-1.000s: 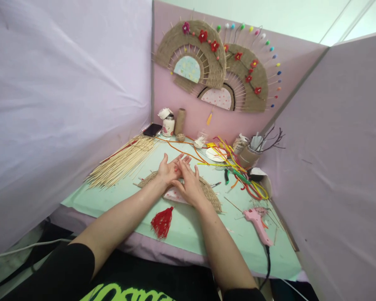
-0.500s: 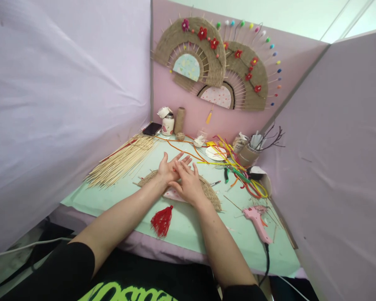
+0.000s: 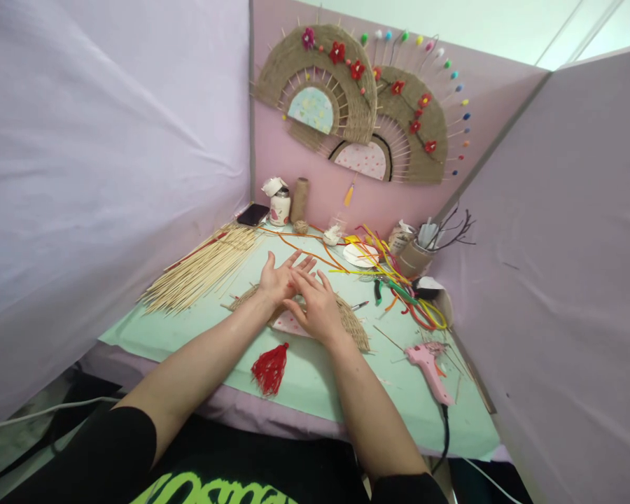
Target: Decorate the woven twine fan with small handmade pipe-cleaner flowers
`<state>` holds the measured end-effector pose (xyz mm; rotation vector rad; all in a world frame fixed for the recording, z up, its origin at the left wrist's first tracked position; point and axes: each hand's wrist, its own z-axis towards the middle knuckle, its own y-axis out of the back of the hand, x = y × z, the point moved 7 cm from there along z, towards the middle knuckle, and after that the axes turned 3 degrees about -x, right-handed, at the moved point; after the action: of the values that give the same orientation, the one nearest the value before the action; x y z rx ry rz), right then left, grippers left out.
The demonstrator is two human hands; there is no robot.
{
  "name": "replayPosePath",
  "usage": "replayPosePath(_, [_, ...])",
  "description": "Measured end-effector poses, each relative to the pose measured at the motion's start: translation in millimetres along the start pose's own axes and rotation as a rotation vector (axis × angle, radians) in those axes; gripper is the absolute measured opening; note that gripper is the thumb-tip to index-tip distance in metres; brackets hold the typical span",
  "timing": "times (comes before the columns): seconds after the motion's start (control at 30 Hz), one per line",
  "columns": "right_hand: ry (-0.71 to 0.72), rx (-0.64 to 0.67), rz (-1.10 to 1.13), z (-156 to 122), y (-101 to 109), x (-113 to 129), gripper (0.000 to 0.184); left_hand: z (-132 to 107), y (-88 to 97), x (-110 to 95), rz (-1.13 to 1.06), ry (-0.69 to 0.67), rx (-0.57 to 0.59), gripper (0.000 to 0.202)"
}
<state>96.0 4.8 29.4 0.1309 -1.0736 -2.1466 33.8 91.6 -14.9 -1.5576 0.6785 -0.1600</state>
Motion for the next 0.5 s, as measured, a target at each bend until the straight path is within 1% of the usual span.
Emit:
replayPosePath(0.1, [-0.048, -0.030, 0.022, 0, 1, -4, 0.050, 0, -0.4, -2, 0.002, -0.002, 0.019, 0.070])
replayPosePath(0.3, [-0.222, -0.150, 0.194, -1, 2, -22, 0.034, -3, -5.6, 8, 0.089, 0.023, 0.037, 0.072])
replayPosePath(0.4, [-0.270, -0.157, 0.203, -2, 2, -26, 0.035, -4, -8.4, 12, 0.130, 0.034, 0.046, 0.071])
replayPosePath(0.5, [-0.286, -0.152, 0.197, -2, 2, -27, 0.037, -5, -9.8, 14, 0.160, 0.044, 0.054, 0.072])
